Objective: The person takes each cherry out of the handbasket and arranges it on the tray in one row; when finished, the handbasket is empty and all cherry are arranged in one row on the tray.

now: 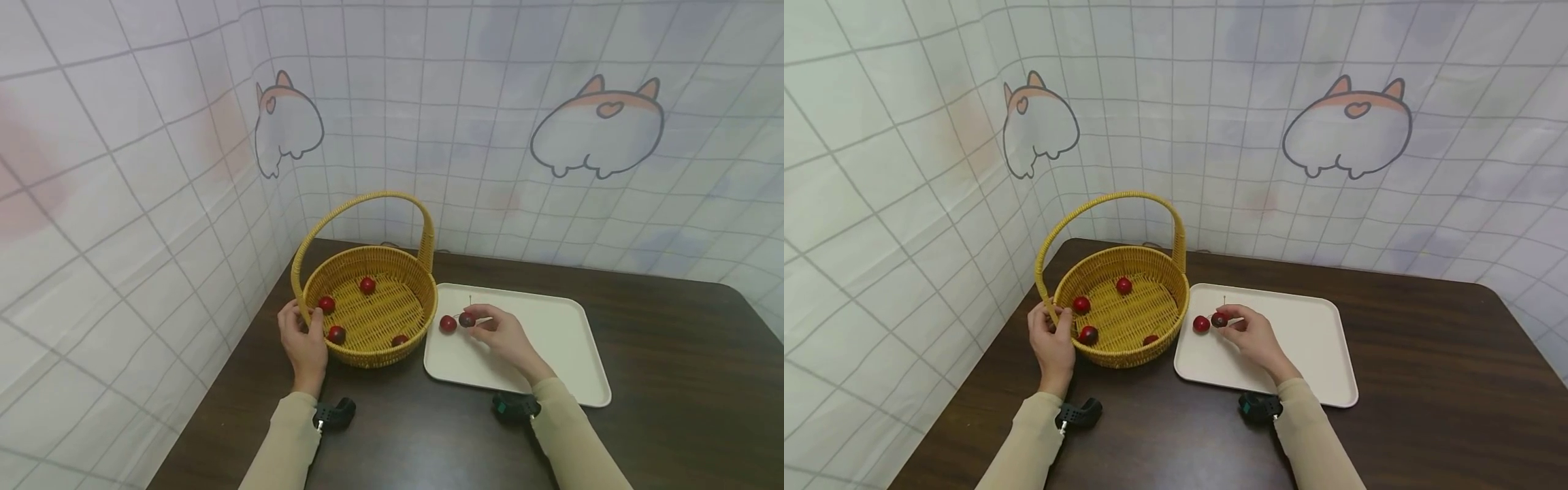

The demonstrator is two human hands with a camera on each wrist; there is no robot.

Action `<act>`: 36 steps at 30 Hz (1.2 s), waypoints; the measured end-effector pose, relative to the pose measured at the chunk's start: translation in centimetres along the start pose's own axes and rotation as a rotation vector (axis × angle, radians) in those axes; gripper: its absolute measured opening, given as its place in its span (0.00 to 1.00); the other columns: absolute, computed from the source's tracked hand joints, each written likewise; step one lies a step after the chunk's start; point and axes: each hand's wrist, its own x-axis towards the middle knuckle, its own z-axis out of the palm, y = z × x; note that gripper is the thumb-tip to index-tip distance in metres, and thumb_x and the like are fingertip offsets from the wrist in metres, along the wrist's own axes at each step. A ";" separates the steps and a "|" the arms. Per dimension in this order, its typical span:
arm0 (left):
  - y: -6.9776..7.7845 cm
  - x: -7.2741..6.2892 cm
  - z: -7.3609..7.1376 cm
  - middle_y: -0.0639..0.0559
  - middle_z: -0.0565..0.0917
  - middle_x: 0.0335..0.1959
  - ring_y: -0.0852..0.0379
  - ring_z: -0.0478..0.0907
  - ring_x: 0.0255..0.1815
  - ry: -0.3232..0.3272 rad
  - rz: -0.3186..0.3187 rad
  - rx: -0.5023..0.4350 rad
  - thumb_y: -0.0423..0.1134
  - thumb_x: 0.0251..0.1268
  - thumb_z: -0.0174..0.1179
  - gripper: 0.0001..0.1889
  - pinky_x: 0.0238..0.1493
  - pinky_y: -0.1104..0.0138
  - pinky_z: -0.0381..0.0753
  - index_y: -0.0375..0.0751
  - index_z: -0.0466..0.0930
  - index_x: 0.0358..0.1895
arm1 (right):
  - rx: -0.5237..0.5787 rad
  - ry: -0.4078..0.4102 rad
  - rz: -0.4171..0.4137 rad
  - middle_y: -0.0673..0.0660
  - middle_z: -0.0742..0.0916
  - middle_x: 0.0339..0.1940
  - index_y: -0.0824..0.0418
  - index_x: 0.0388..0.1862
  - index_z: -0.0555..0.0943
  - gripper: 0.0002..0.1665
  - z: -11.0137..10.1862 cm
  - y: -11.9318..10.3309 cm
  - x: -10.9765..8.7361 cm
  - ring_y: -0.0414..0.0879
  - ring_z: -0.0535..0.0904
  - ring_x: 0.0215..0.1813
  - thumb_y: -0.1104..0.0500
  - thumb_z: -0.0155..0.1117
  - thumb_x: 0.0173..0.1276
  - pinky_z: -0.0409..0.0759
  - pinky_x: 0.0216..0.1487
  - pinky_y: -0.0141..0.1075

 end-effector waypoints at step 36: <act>0.4 -0.1 0.1 0.28 0.70 0.56 0.42 0.70 0.56 -0.001 0.001 0.015 0.30 0.67 0.58 0.08 0.53 0.68 0.66 0.26 0.72 0.35 | -0.176 0.023 0.013 0.54 0.85 0.47 0.57 0.57 0.81 0.25 0.5 0.9 -0.1 0.46 0.80 0.43 0.62 0.71 0.60 0.76 0.46 0.41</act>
